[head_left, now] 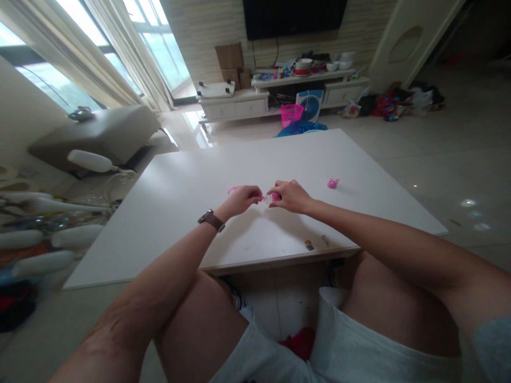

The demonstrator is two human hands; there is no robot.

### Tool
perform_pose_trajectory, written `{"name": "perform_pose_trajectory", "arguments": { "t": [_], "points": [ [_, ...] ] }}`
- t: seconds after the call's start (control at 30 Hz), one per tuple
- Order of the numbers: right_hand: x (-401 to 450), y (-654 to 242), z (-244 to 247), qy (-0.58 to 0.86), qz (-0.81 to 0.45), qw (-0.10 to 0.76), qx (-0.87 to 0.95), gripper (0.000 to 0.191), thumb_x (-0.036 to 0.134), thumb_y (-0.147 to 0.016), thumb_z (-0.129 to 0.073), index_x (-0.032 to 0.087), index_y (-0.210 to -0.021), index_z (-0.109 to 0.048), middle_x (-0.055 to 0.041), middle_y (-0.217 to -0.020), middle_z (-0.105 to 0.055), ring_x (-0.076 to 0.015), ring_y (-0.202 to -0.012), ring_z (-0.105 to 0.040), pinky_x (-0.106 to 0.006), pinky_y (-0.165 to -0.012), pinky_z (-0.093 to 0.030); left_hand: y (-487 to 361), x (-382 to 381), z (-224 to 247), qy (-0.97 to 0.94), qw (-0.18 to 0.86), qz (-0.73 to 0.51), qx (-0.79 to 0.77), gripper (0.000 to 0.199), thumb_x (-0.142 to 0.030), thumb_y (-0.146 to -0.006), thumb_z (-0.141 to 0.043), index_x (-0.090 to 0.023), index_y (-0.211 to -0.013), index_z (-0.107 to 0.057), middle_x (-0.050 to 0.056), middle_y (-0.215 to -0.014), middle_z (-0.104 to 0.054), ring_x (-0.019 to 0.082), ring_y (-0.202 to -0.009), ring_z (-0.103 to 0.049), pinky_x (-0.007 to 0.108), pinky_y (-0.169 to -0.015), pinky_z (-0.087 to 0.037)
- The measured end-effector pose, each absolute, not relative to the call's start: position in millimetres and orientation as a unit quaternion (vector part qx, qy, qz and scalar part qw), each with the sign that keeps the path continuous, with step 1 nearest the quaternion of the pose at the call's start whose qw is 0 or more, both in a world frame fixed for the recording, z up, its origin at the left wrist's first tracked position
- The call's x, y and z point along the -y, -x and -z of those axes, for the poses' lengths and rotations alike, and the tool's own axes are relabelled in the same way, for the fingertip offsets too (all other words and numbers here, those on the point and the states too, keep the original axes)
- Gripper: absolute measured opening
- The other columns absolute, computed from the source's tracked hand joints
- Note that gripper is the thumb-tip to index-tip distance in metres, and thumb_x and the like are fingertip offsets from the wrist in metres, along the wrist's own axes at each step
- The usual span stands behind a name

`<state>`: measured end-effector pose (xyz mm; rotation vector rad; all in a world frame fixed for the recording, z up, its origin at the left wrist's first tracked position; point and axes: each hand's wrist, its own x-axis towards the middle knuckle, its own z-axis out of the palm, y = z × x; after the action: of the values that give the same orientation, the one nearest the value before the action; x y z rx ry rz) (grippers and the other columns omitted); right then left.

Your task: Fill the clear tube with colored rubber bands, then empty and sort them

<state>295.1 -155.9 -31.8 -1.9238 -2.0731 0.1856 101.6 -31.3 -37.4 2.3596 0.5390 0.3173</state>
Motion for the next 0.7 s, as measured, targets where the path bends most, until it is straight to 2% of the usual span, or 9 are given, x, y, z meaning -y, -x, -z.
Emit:
{"name": "perform_pose_trajectory", "arguments": {
  "t": [0.13,0.27,0.43,0.6,0.7],
  "points": [
    [158.9,-288.8,28.4,0.671,-0.076,0.165,0.719,0.036,0.051,-0.089,-0.076,0.028,-0.117,-0.079,-0.0063,-0.102,-0.071,-0.0245,-0.094,-0.068,-0.036,-0.089,-0.038,-103.9,36.9,35.5,-0.92,0.305,-0.129,-0.21,0.01,-0.021,-0.086,-0.064,-0.018,-0.087,-0.073,0.002,-0.076,-0.071,0.015,-0.07,-0.061,0.027,-0.07,-0.045],
    [160.6,-285.2,25.3,0.674,-0.079,0.169,0.715,0.037,0.053,-0.09,-0.074,0.026,-0.114,-0.079,-0.0068,-0.103,-0.073,-0.024,-0.094,-0.068,-0.035,-0.088,-0.039,-106.1,41.7,34.4,-0.917,0.29,-0.175,-0.211,0.009,-0.024,-0.082,-0.07,-0.017,-0.082,-0.076,0.005,-0.088,-0.072,0.014,-0.073,-0.062,0.027,-0.072,-0.046],
    [160.8,-283.3,23.0,0.683,-0.083,0.179,0.703,0.037,0.048,-0.088,-0.077,0.023,-0.115,-0.079,-0.0067,-0.106,-0.074,-0.0233,-0.097,-0.068,-0.033,-0.084,-0.041,-107.6,46.7,34.7,-0.878,0.355,-0.199,-0.253,0.016,-0.033,-0.077,-0.079,-0.017,-0.077,-0.076,0.002,-0.071,-0.072,0.015,-0.067,-0.062,0.027,-0.065,-0.045],
    [161.4,-281.8,21.0,0.683,-0.09,0.191,0.7,0.035,0.044,-0.086,-0.08,0.022,-0.113,-0.079,-0.0065,-0.106,-0.075,-0.0222,-0.096,-0.068,-0.031,-0.084,-0.042,-107.7,49.7,33.6,-0.851,0.392,-0.221,-0.271,0.02,-0.035,-0.073,-0.082,-0.016,-0.072,-0.076,0.002,-0.066,-0.073,0.016,-0.065,-0.063,0.026,-0.061,-0.044],
    [160.9,-282.8,21.3,0.687,-0.091,0.206,0.691,0.035,0.045,-0.084,-0.082,0.022,-0.111,-0.08,-0.0063,-0.104,-0.076,-0.0216,-0.093,-0.068,-0.031,-0.081,-0.042,-107.9,47.4,34.6,-0.839,0.423,-0.214,-0.266,0.018,-0.035,-0.074,-0.08,-0.017,-0.076,-0.08,0.004,-0.07,-0.075,0.018,-0.069,-0.066,0.028,-0.065,-0.048]
  ]
}}
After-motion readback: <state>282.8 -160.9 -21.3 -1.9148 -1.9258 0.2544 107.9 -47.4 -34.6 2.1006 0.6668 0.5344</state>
